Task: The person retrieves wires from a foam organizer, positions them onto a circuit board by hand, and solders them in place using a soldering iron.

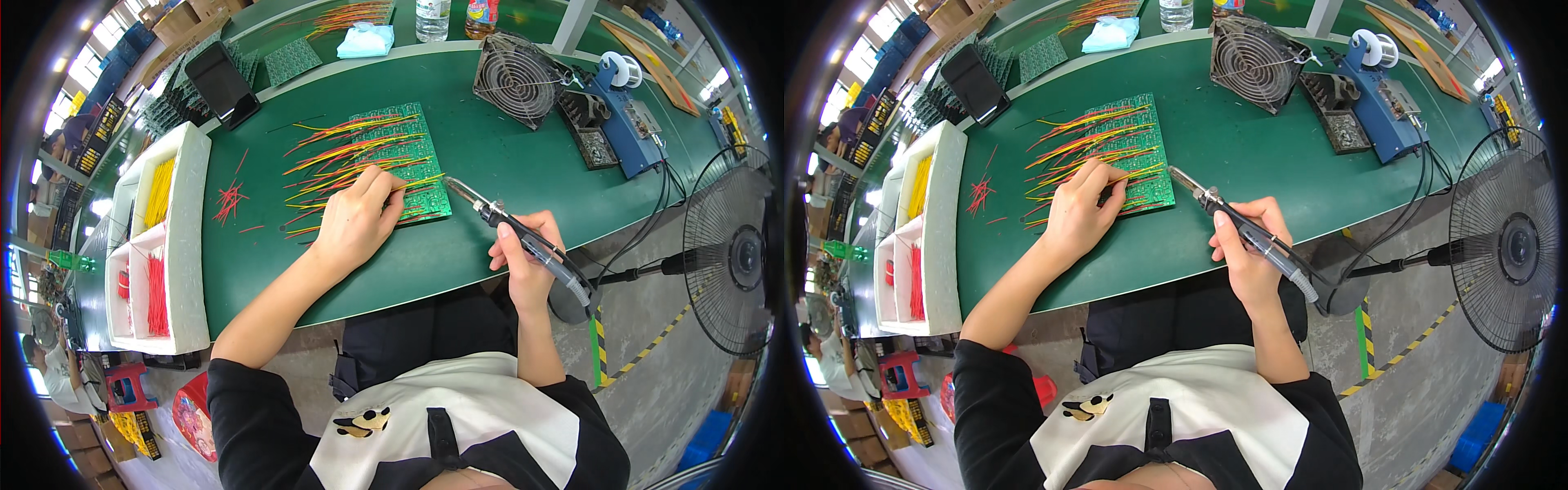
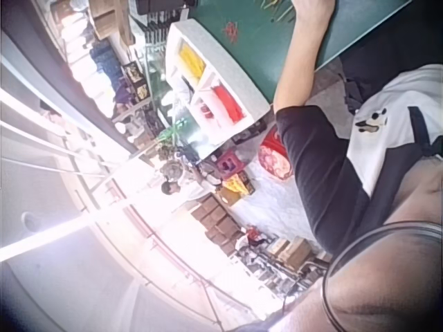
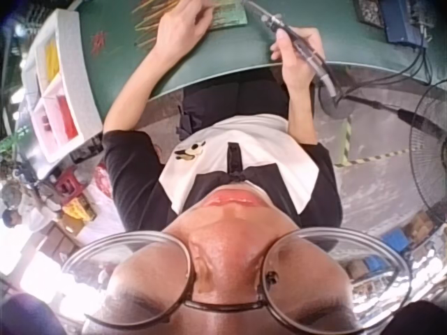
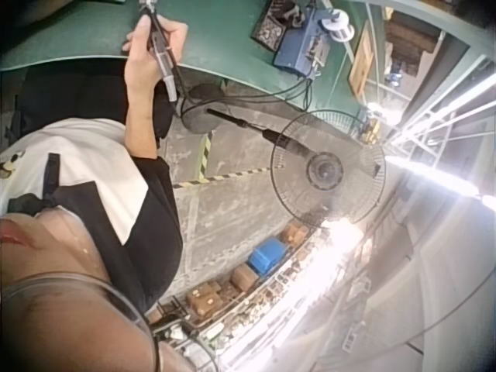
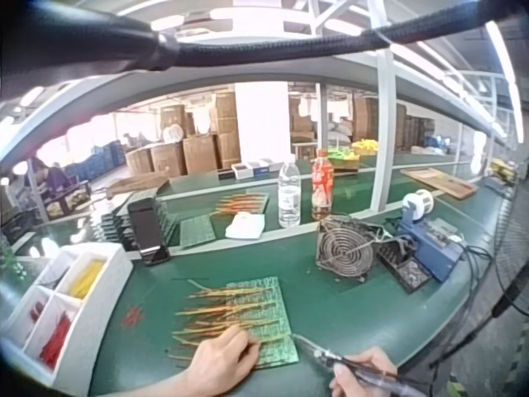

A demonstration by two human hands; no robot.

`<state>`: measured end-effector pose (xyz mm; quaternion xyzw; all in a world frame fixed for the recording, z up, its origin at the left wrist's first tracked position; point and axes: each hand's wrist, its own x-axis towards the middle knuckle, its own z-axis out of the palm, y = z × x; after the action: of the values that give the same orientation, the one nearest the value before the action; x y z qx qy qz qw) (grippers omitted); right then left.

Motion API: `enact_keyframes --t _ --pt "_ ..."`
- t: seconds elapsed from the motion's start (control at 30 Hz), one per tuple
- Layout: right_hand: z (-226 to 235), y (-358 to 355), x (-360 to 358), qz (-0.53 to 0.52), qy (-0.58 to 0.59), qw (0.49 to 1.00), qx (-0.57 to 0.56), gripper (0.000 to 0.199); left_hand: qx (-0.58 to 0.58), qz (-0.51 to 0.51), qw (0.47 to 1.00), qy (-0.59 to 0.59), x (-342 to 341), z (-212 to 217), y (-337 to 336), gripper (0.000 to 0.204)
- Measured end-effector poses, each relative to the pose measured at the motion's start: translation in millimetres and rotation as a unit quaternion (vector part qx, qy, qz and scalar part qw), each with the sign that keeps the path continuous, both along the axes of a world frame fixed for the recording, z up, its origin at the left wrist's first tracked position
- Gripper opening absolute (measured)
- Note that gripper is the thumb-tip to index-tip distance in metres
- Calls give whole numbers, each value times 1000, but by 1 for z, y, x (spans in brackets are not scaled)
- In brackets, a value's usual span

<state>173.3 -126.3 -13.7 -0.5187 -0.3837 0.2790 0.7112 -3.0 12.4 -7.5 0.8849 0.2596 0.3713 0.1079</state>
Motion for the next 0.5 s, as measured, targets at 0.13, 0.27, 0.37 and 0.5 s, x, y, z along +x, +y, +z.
enact_keyframes --t 0.13,0.27,0.37,0.5 --pt "0 -2 4 -5 20 1000 19 15 1 -1 1000 -2 0 1 -1 9" --pt "7 0 11 -60 -5 998 36 14 8 1 1000 2 -1 0 0 10" --pt "11 5 22 -120 -28 992 20 16 11 2 1000 10 0 6 -3 9" --pt "7 11 36 -157 -35 987 28 17 100 5 994 35 -3 8 1 9"
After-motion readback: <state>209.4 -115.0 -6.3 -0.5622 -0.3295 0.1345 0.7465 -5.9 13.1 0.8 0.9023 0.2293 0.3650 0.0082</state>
